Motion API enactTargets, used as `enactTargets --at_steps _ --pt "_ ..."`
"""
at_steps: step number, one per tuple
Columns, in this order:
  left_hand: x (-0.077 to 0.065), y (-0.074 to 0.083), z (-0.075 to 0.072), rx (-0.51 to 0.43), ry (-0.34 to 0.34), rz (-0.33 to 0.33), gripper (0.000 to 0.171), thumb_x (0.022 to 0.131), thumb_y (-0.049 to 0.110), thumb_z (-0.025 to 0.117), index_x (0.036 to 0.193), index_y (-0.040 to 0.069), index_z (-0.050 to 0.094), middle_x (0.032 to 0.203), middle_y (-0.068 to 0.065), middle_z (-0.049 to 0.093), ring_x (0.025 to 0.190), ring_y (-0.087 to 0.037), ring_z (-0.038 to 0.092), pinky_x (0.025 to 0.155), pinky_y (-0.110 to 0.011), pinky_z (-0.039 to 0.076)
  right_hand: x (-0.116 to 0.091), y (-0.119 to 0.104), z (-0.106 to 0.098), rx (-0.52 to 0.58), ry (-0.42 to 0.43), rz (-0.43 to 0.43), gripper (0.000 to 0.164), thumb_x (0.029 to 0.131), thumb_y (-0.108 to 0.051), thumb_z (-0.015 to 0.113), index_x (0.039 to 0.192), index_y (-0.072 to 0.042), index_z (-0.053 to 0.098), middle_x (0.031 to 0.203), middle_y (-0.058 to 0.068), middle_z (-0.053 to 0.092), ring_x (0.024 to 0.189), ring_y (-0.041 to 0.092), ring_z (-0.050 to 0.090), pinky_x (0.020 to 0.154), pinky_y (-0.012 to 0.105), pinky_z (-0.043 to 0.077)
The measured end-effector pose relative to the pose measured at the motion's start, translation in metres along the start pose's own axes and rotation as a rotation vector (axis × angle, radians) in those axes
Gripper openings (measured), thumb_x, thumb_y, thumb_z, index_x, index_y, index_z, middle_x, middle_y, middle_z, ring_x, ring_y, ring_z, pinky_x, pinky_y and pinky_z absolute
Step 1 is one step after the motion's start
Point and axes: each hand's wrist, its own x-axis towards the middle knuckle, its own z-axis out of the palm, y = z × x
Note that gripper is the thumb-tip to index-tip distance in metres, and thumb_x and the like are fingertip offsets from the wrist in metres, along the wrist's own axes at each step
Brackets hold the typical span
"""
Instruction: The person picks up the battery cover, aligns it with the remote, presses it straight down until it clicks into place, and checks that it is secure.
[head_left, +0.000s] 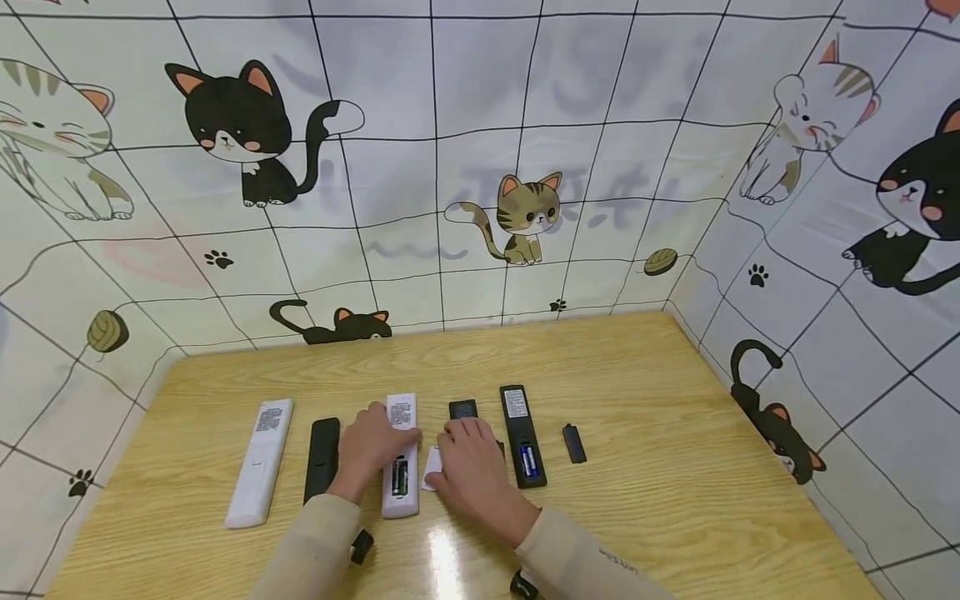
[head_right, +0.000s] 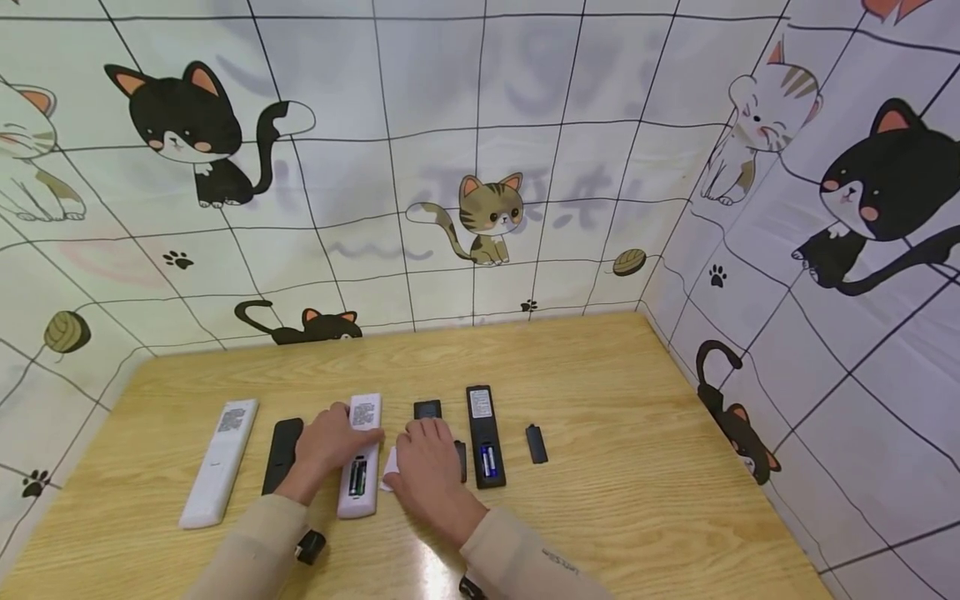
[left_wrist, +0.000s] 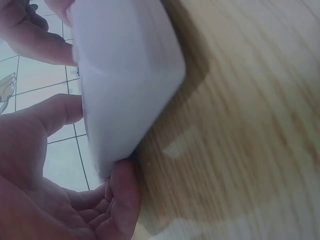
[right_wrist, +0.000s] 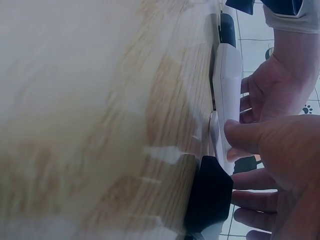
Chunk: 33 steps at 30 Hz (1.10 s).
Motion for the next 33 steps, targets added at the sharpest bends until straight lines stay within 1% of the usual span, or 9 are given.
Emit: enactTargets --at_steps 3,8,12,18,22,28,33 --pt "-0.0009 -0.0011 -0.0007 -0.009 -0.005 0.002 0.073 0.077 0.049 0.073 0.120 -0.006 0.051 0.093 -0.017 0.060 0.070 -0.023 0.057 0.052 -0.029 0.041 0.0023 -0.0013 -0.0006 -0.013 -0.025 0.005 0.058 0.087 -0.062 0.060 0.121 -0.014 0.065 0.130 0.001 0.057 0.124 0.020 0.048 0.111 0.039 0.033" --pt "-0.0021 -0.0020 -0.0012 -0.028 -0.011 0.001 0.073 0.078 0.048 0.073 0.122 -0.006 0.051 0.094 -0.017 0.060 0.070 -0.023 0.058 0.052 -0.029 0.041 0.0053 -0.0028 0.0015 -0.056 -0.036 0.012 0.062 0.087 -0.066 0.057 0.122 -0.015 0.065 0.129 -0.001 0.057 0.123 0.019 0.048 0.111 0.037 0.033" --pt "-0.0007 -0.0021 -0.0003 -0.051 -0.014 -0.011 0.074 0.077 0.048 0.075 0.123 -0.005 0.051 0.093 -0.015 0.061 0.069 -0.021 0.059 0.051 -0.028 0.042 0.0060 -0.0032 0.0039 -0.080 -0.027 0.007 0.062 0.086 -0.068 0.056 0.117 -0.016 0.068 0.126 -0.001 0.058 0.120 0.019 0.049 0.111 0.037 0.033" --pt "0.0009 -0.0030 0.0003 -0.069 -0.012 -0.017 0.070 0.077 0.049 0.076 0.118 -0.002 0.053 0.087 -0.012 0.063 0.065 -0.019 0.059 0.050 -0.027 0.041 0.0077 -0.0039 0.0049 -0.104 -0.020 -0.009 0.059 0.087 -0.067 0.055 0.111 -0.016 0.071 0.119 -0.002 0.062 0.116 0.018 0.050 0.112 0.036 0.032" --pt "0.0002 -0.0033 -0.0001 -0.087 -0.017 -0.019 0.066 0.077 0.048 0.076 0.115 -0.002 0.055 0.085 -0.011 0.063 0.065 -0.018 0.059 0.050 -0.027 0.041 0.0087 -0.0053 0.0042 -0.095 -0.002 -0.002 0.058 0.085 -0.067 0.057 0.110 -0.016 0.071 0.116 -0.004 0.063 0.114 0.018 0.051 0.110 0.036 0.032" --pt "-0.0016 -0.0037 -0.0014 -0.132 -0.043 -0.026 0.060 0.078 0.047 0.076 0.110 -0.001 0.056 0.085 -0.009 0.064 0.066 -0.017 0.059 0.052 -0.026 0.041 0.0078 -0.0072 0.0030 -0.089 0.022 0.018 0.057 0.082 -0.068 0.059 0.112 -0.020 0.067 0.111 -0.006 0.064 0.111 0.017 0.051 0.106 0.035 0.034" --pt "0.0012 -0.0074 -0.0019 -0.169 -0.051 -0.028 0.056 0.081 0.045 0.076 0.109 0.001 0.056 0.086 -0.009 0.065 0.067 -0.017 0.060 0.053 -0.026 0.042 0.0048 -0.0060 0.0040 -0.031 0.066 0.031 0.054 0.082 -0.065 0.062 0.111 -0.021 0.064 0.103 -0.006 0.066 0.103 0.017 0.053 0.100 0.036 0.036"
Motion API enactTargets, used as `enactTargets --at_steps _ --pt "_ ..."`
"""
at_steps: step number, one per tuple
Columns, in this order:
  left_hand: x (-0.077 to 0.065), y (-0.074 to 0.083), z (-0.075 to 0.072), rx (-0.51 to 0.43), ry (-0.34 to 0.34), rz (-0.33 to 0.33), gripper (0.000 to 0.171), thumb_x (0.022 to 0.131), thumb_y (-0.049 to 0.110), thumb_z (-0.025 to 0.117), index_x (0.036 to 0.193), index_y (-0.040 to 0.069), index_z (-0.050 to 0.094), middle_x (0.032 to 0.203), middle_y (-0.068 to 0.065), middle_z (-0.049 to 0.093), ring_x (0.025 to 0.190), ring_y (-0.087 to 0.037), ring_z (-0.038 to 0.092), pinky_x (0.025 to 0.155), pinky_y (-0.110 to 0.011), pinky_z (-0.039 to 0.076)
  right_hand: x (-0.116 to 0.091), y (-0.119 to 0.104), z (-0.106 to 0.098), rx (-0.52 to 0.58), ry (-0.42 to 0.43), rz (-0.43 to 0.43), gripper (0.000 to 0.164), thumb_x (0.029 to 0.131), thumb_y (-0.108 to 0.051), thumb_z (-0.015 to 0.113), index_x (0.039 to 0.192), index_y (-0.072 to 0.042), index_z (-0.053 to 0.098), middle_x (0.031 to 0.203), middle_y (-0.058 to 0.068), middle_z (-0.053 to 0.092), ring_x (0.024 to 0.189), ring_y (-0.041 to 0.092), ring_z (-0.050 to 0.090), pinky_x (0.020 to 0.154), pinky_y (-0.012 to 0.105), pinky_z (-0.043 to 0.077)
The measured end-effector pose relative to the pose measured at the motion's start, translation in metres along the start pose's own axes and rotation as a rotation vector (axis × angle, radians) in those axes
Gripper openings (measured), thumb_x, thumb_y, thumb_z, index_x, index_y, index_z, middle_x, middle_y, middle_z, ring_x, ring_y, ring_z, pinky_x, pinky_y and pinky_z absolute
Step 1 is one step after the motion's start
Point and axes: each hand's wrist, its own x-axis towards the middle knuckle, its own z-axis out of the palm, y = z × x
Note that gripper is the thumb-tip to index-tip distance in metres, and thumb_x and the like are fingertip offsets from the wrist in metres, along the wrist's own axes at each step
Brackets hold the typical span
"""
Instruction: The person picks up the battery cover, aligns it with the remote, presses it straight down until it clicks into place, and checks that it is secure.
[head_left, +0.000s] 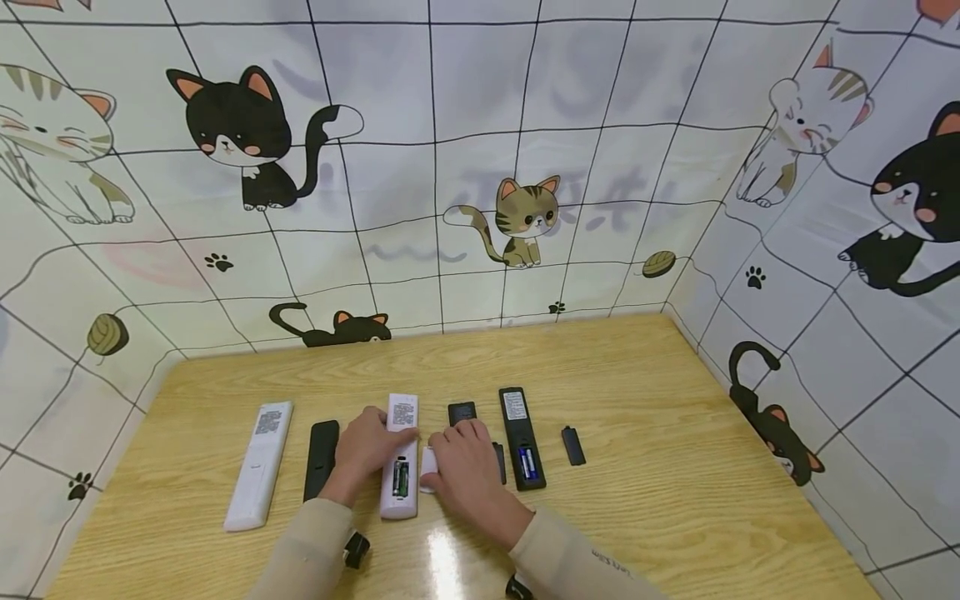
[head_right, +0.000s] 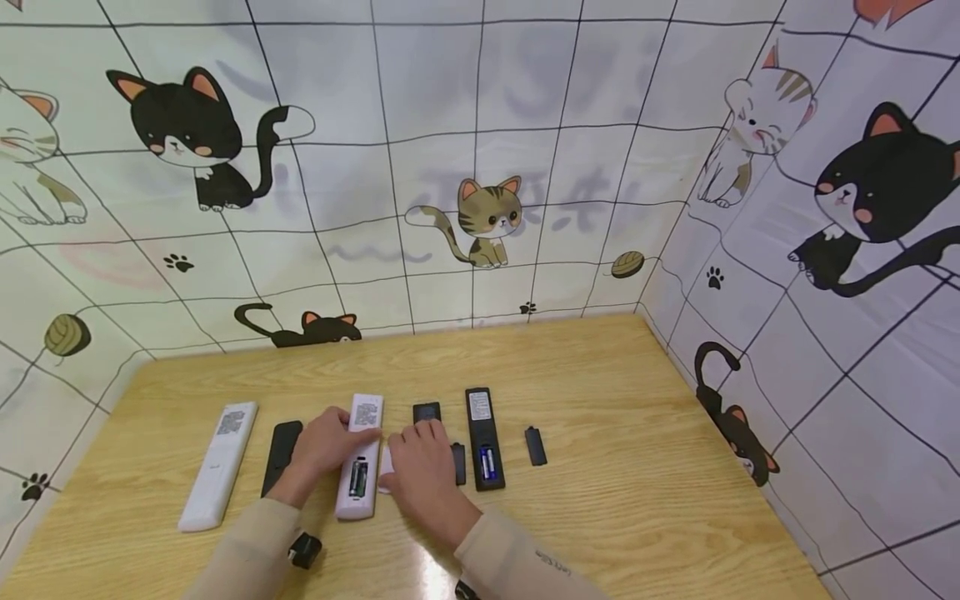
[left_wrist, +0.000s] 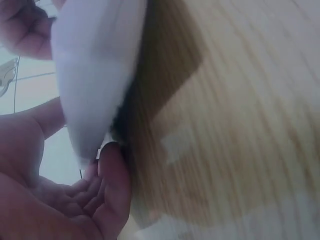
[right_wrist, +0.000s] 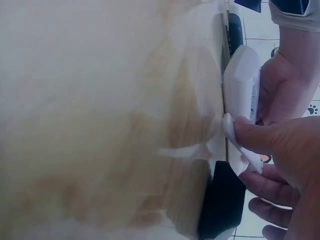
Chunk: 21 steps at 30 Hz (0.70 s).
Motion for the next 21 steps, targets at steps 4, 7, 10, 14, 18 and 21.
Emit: enactTargets --at_steps 4,7,10,14,18,21 --pt "0.001 -0.004 -0.004 -0.050 -0.003 0.005 0.051 0.084 0.041 0.074 0.110 0.001 0.054 0.088 -0.011 0.065 0.068 -0.017 0.061 0.054 -0.026 0.043 -0.002 0.000 0.001 0.056 0.053 0.002 0.046 0.083 -0.060 0.066 0.107 -0.021 0.062 0.098 -0.007 0.069 0.096 0.016 0.055 0.096 0.035 0.038" --pt "0.001 -0.007 -0.008 -0.114 -0.024 -0.004 0.050 0.087 0.039 0.071 0.114 0.002 0.052 0.096 -0.013 0.066 0.071 -0.016 0.063 0.057 -0.026 0.045 -0.003 0.001 0.001 0.092 0.084 0.004 0.038 0.085 -0.055 0.066 0.104 -0.022 0.062 0.095 -0.009 0.070 0.093 0.014 0.056 0.095 0.034 0.039" --pt "0.000 -0.009 -0.012 -0.173 -0.039 -0.007 0.052 0.089 0.039 0.069 0.120 0.003 0.049 0.109 -0.017 0.065 0.077 -0.018 0.065 0.062 -0.028 0.049 -0.004 0.001 0.001 0.132 0.111 0.001 0.031 0.088 -0.051 0.065 0.100 -0.023 0.061 0.091 -0.011 0.069 0.090 0.013 0.056 0.093 0.033 0.039" --pt "-0.004 -0.010 -0.018 -0.200 -0.032 0.027 0.058 0.090 0.041 0.068 0.129 0.003 0.047 0.121 -0.020 0.061 0.088 -0.020 0.064 0.071 -0.031 0.051 -0.005 0.001 -0.002 0.205 0.145 -0.003 0.024 0.089 -0.046 0.066 0.096 -0.023 0.062 0.086 -0.012 0.068 0.086 0.012 0.056 0.090 0.032 0.040" --pt "-0.007 -0.010 -0.022 -0.250 -0.033 0.063 0.059 0.092 0.040 0.066 0.133 0.003 0.048 0.121 -0.018 0.063 0.091 -0.019 0.064 0.072 -0.030 0.052 -0.007 0.002 -0.006 0.310 0.163 -0.003 0.020 0.088 -0.042 0.068 0.093 -0.023 0.063 0.077 -0.012 0.065 0.084 0.012 0.056 0.089 0.032 0.041" --pt "-0.009 -0.011 -0.025 -0.288 -0.031 0.086 0.054 0.092 0.039 0.065 0.131 0.004 0.051 0.116 -0.017 0.065 0.088 -0.018 0.064 0.069 -0.027 0.051 -0.008 0.003 -0.010 0.369 0.169 0.006 0.019 0.089 -0.041 0.068 0.093 -0.023 0.064 0.073 -0.013 0.064 0.084 0.011 0.057 0.091 0.033 0.042"
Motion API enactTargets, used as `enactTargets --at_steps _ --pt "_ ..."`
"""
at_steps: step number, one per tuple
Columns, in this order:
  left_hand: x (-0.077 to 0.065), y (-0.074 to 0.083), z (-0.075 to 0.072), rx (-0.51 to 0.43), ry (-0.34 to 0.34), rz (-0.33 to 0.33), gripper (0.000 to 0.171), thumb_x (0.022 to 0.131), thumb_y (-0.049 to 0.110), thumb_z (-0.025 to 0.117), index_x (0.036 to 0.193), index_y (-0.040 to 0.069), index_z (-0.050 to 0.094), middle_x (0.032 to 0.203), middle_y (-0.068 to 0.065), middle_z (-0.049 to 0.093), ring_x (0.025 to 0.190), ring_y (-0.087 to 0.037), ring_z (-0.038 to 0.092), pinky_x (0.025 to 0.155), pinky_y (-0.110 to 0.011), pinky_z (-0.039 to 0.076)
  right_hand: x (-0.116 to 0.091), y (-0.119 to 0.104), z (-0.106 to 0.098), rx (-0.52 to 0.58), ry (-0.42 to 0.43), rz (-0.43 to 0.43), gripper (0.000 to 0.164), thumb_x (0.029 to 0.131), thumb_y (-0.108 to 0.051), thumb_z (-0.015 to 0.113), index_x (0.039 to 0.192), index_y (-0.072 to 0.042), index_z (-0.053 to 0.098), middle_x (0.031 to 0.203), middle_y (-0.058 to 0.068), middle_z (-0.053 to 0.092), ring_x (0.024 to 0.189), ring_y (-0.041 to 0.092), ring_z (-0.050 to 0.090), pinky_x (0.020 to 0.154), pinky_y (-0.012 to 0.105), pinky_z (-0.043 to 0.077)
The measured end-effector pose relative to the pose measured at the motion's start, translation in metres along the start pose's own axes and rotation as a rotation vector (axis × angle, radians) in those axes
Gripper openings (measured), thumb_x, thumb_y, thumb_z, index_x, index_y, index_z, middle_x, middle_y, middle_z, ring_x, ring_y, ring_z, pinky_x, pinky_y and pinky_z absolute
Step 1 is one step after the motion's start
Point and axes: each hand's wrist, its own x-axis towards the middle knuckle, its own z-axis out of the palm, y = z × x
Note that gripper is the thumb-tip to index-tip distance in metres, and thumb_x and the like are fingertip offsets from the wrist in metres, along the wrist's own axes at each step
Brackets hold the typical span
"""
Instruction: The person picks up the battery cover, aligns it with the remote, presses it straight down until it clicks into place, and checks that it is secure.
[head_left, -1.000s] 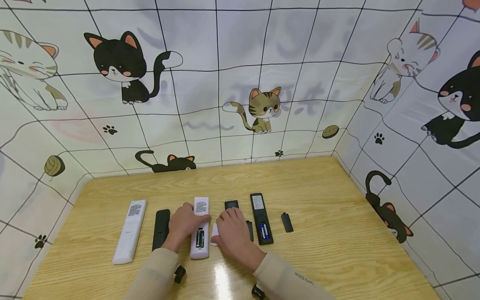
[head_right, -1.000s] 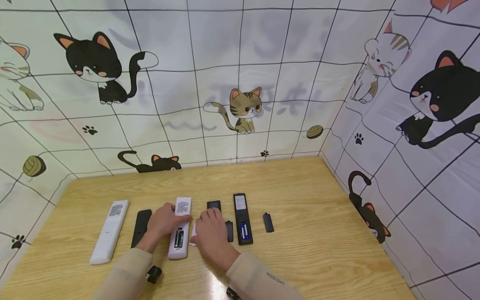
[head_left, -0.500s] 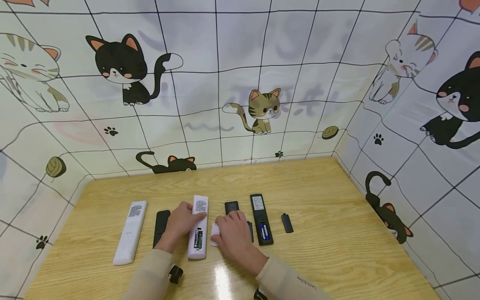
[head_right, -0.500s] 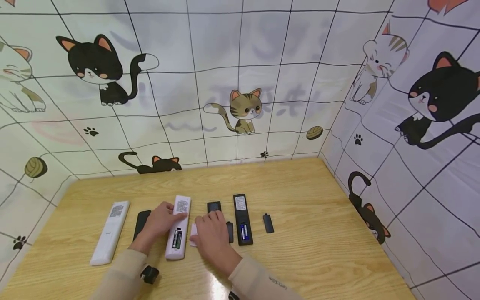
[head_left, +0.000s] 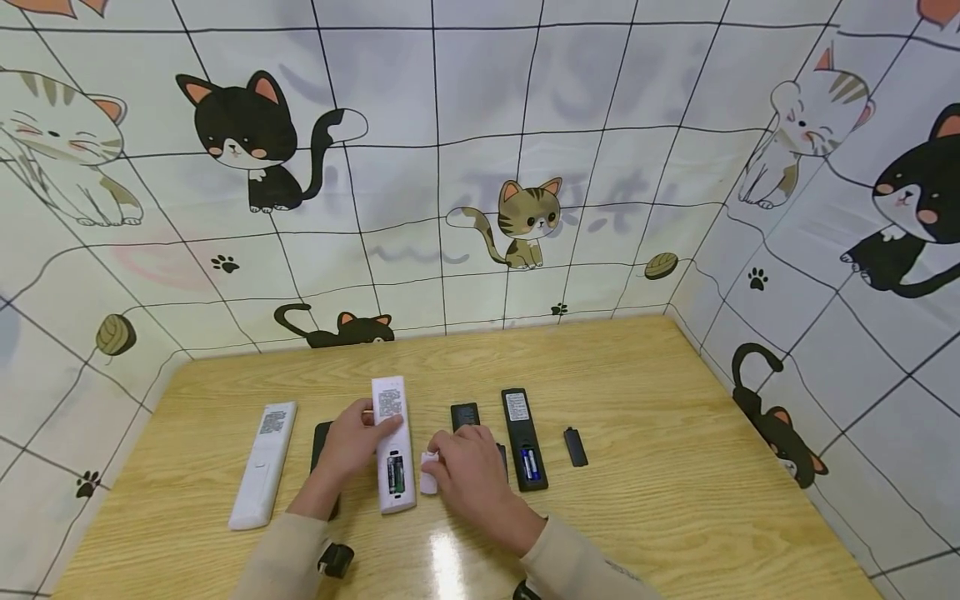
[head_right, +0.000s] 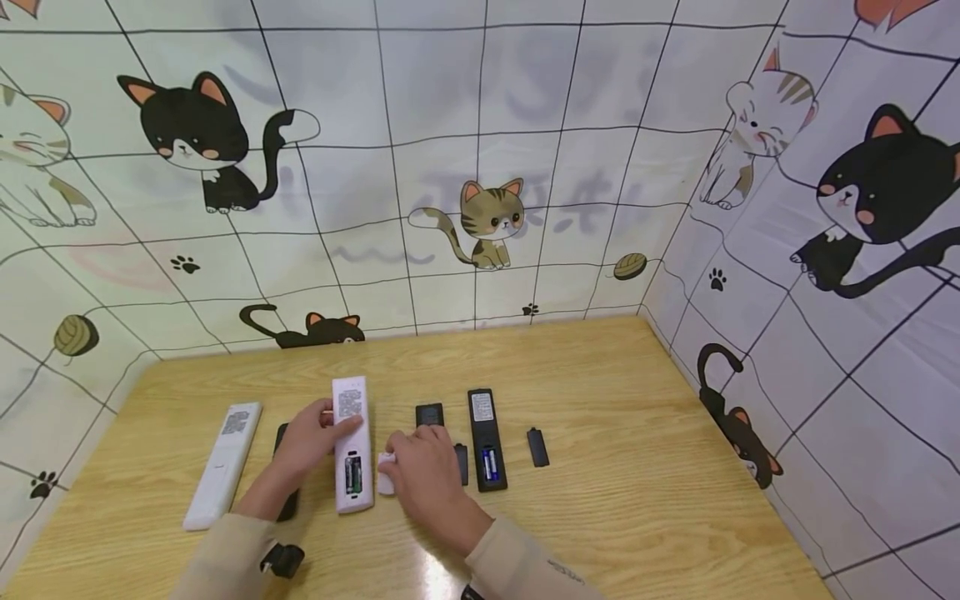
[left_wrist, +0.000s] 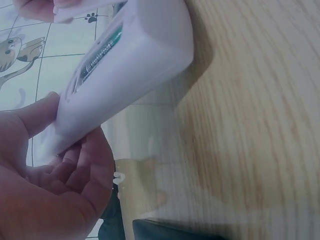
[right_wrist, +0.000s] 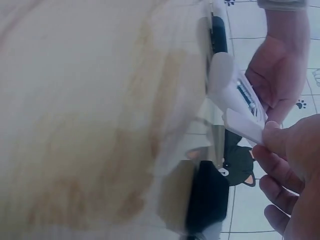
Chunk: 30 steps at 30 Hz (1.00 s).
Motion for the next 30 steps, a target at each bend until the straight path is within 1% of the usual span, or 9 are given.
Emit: enactTargets --at_steps 5,10,14,17,20,24,27,30 --pt "-0.001 -0.001 -0.004 -0.042 0.012 0.025 0.048 0.092 0.038 0.066 0.126 0.006 0.055 0.109 -0.013 0.066 0.087 -0.016 0.063 0.069 -0.026 0.048 -0.001 0.002 -0.007 0.033 0.025 0.002 0.017 0.089 -0.040 0.068 0.093 -0.023 0.066 0.073 -0.014 0.064 0.085 0.011 0.057 0.091 0.034 0.043" --pt "-0.004 0.000 -0.005 -0.105 0.004 0.056 0.045 0.092 0.036 0.067 0.126 0.007 0.056 0.108 -0.011 0.068 0.086 -0.015 0.064 0.071 -0.027 0.051 -0.005 0.005 -0.018 0.046 0.063 -0.020 0.017 0.087 -0.039 0.071 0.092 -0.023 0.066 0.067 -0.014 0.058 0.081 0.010 0.056 0.090 0.034 0.043" --pt "-0.007 0.004 -0.003 -0.154 -0.011 0.077 0.043 0.092 0.032 0.068 0.126 0.008 0.057 0.106 -0.011 0.069 0.084 -0.014 0.065 0.072 -0.027 0.053 -0.010 0.005 -0.031 0.056 0.079 -0.018 0.017 0.086 -0.038 0.071 0.093 -0.024 0.067 0.071 -0.013 0.062 0.080 0.009 0.056 0.089 0.035 0.044" --pt "-0.011 0.009 0.001 -0.171 -0.024 0.089 0.042 0.092 0.029 0.069 0.126 0.008 0.057 0.106 -0.011 0.069 0.084 -0.014 0.065 0.071 -0.028 0.054 -0.014 0.008 -0.039 0.055 0.072 -0.002 0.018 0.085 -0.039 0.071 0.094 -0.024 0.068 0.075 -0.013 0.065 0.080 0.008 0.056 0.088 0.035 0.045" --pt "-0.014 0.012 0.007 -0.170 -0.034 0.104 0.043 0.091 0.029 0.069 0.126 0.007 0.057 0.104 -0.011 0.070 0.083 -0.014 0.065 0.071 -0.029 0.054 -0.018 0.013 -0.045 0.082 0.079 0.006 0.017 0.084 -0.038 0.073 0.093 -0.024 0.069 0.073 -0.013 0.063 0.076 0.007 0.054 0.088 0.037 0.045" --pt "-0.015 0.014 0.020 -0.192 -0.060 0.116 0.042 0.090 0.026 0.071 0.125 0.007 0.058 0.101 -0.009 0.071 0.080 -0.014 0.066 0.068 -0.030 0.055 -0.023 0.022 -0.050 0.118 0.101 0.002 0.016 0.082 -0.034 0.076 0.092 -0.024 0.069 0.071 -0.013 0.062 0.075 0.005 0.054 0.087 0.037 0.045" --pt "-0.016 0.016 0.030 -0.239 -0.098 0.120 0.040 0.090 0.023 0.071 0.124 0.007 0.058 0.099 -0.008 0.072 0.079 -0.015 0.068 0.067 -0.031 0.056 -0.027 0.029 -0.051 0.115 0.127 -0.006 0.016 0.081 -0.032 0.077 0.093 -0.023 0.070 0.073 -0.013 0.065 0.078 0.005 0.056 0.084 0.034 0.046" --pt "-0.017 0.019 0.039 -0.266 -0.130 0.135 0.039 0.090 0.022 0.071 0.123 0.006 0.058 0.099 -0.008 0.072 0.079 -0.015 0.068 0.067 -0.031 0.057 -0.030 0.035 -0.053 0.115 0.157 -0.021 0.015 0.081 -0.029 0.078 0.093 -0.023 0.070 0.074 -0.013 0.066 0.078 0.005 0.055 0.079 0.031 0.045"
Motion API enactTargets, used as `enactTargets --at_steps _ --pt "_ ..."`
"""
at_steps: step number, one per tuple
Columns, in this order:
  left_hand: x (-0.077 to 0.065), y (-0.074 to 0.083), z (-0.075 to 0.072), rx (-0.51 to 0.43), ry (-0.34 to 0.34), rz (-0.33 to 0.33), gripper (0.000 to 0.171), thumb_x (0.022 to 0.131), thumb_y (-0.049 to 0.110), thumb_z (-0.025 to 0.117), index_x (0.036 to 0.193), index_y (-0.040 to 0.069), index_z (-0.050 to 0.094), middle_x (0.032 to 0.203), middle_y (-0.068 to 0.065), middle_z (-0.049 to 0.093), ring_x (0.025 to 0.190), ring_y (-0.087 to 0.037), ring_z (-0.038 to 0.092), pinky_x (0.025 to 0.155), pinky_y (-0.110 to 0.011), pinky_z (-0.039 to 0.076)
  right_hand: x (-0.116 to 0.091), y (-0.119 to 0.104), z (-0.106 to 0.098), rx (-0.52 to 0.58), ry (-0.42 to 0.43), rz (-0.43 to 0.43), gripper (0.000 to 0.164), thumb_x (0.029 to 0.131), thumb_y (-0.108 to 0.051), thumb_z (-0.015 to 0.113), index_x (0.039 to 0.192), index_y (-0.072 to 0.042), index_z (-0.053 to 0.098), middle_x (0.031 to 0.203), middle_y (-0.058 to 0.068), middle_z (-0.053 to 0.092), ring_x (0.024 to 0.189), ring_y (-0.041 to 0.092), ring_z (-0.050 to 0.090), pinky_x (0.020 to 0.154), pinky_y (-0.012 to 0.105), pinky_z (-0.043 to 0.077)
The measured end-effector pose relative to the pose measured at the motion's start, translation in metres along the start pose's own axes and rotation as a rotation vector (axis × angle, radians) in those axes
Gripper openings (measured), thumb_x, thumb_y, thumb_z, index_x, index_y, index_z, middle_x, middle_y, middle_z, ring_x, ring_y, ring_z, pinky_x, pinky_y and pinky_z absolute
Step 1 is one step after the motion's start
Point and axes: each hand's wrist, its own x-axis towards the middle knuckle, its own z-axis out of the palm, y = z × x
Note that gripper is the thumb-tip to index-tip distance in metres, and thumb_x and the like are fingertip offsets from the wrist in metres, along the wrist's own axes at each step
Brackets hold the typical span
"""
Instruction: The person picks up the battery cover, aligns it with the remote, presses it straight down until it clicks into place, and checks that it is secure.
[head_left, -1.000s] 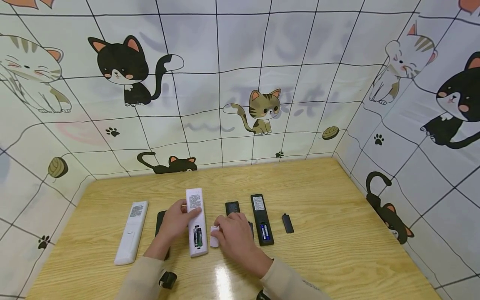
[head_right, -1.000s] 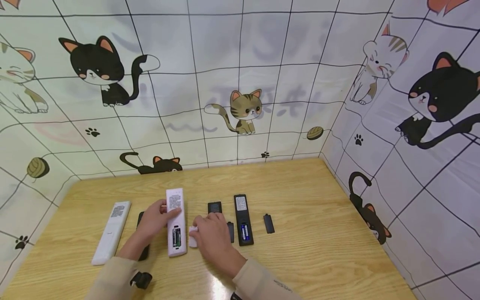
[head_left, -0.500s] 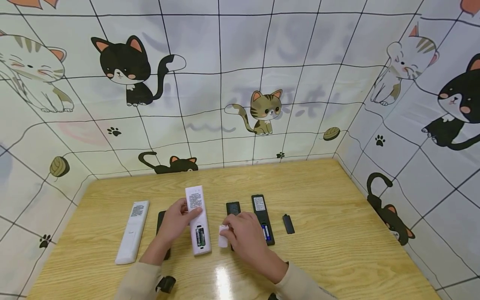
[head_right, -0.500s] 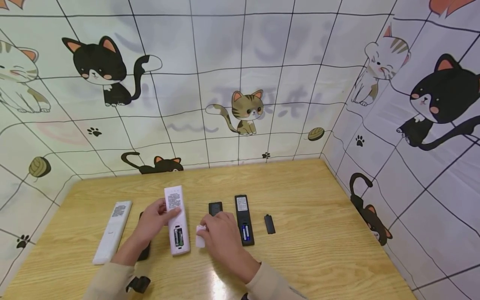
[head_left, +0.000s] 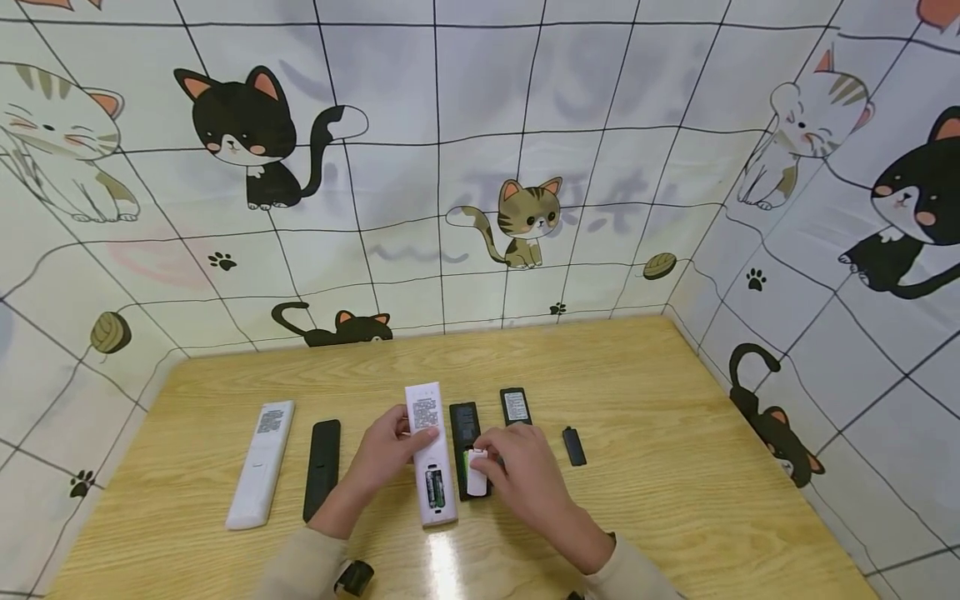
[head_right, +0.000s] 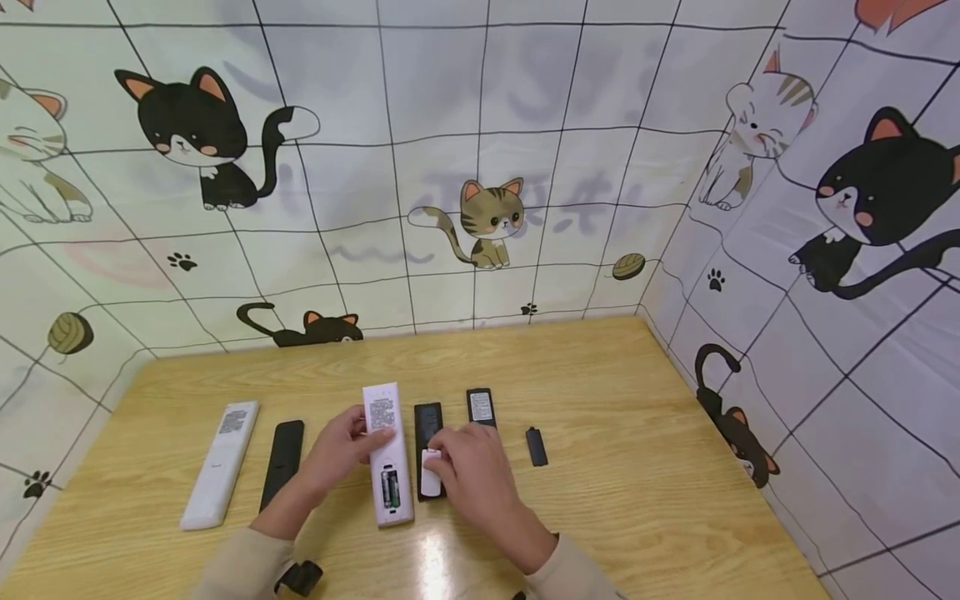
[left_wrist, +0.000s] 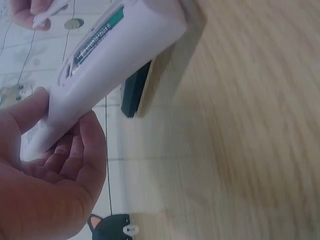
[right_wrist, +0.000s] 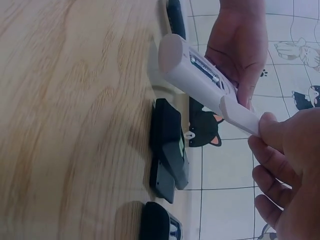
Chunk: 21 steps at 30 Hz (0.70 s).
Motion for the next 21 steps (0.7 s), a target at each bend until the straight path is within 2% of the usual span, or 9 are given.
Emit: enactTargets --at_steps 6,11,21 --pt "0.000 0.000 0.012 -0.014 -0.042 0.023 0.040 0.090 0.023 0.070 0.124 0.007 0.056 0.098 -0.010 0.071 0.079 -0.016 0.068 0.066 -0.032 0.057 -0.004 0.006 -0.002 -0.034 -0.005 -0.019 0.015 0.081 -0.030 0.078 0.092 -0.024 0.069 0.074 -0.016 0.063 0.076 0.002 0.050 0.075 0.026 0.041" --pt "-0.002 -0.002 0.016 0.015 -0.064 0.028 0.042 0.091 0.025 0.070 0.126 0.008 0.055 0.100 -0.010 0.071 0.080 -0.016 0.069 0.067 -0.031 0.057 -0.007 0.005 -0.002 -0.028 -0.038 -0.013 0.016 0.081 -0.033 0.076 0.093 -0.024 0.070 0.073 -0.017 0.060 0.076 0.001 0.049 0.076 0.025 0.040" --pt "-0.005 -0.002 0.017 0.046 -0.057 0.060 0.040 0.091 0.025 0.070 0.125 0.009 0.056 0.098 -0.007 0.072 0.078 -0.015 0.068 0.069 -0.037 0.057 -0.010 -0.005 0.007 0.011 -0.093 -0.068 0.018 0.080 -0.035 0.076 0.093 -0.024 0.067 0.073 -0.016 0.059 0.082 0.003 0.054 0.087 0.032 0.043"
